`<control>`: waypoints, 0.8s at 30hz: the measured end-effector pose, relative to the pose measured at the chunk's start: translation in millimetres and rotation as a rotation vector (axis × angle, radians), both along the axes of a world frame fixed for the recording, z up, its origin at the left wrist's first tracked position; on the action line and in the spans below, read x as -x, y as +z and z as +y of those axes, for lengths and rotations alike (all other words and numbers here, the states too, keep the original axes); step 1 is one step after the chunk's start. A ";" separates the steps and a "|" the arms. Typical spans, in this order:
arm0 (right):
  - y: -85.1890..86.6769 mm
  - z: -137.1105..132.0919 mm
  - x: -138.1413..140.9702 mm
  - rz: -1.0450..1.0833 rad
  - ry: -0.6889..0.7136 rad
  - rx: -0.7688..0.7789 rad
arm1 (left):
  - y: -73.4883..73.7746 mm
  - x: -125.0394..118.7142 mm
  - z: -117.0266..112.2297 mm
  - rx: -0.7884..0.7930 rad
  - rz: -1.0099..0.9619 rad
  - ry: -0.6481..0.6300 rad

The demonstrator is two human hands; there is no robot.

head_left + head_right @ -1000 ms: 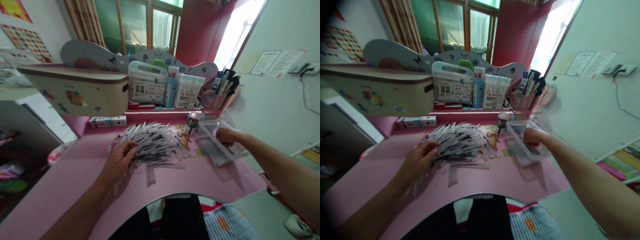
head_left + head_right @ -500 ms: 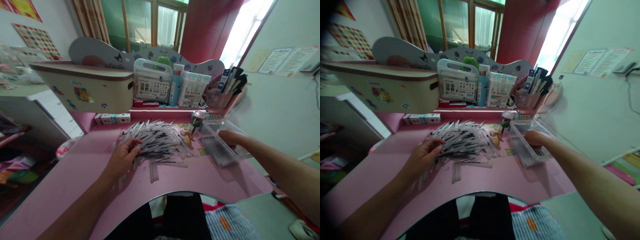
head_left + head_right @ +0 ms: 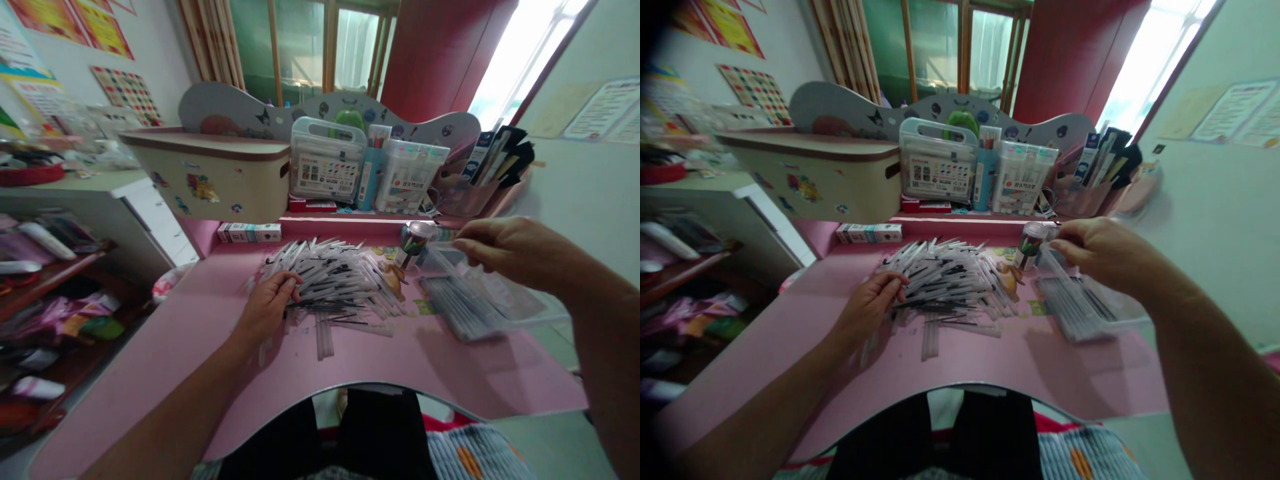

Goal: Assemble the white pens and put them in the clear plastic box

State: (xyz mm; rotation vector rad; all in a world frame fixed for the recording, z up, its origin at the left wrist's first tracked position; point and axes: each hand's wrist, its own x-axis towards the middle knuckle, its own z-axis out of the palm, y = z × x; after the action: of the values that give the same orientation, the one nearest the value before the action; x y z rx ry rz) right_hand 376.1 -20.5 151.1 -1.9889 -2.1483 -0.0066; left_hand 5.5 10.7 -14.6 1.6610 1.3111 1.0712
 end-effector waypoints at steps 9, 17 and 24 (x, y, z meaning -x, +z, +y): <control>-92.6 -12.7 112.8 -0.180 0.433 0.386 | 2.7 3.9 -1.2 -0.024 -0.150 0.034; -130.4 -22.3 108.1 -0.293 0.280 0.405 | 3.8 1.0 -4.9 -0.015 -0.095 -0.024; -124.4 -23.2 102.9 -0.214 0.374 0.355 | 4.3 1.0 -5.5 -0.009 -0.064 -0.126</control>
State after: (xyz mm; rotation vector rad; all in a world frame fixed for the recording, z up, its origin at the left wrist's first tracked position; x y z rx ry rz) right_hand 273.1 -43.7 26.7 -1.7819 -2.7987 0.2473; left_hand 4.5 5.2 -10.3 1.6783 1.1470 1.0483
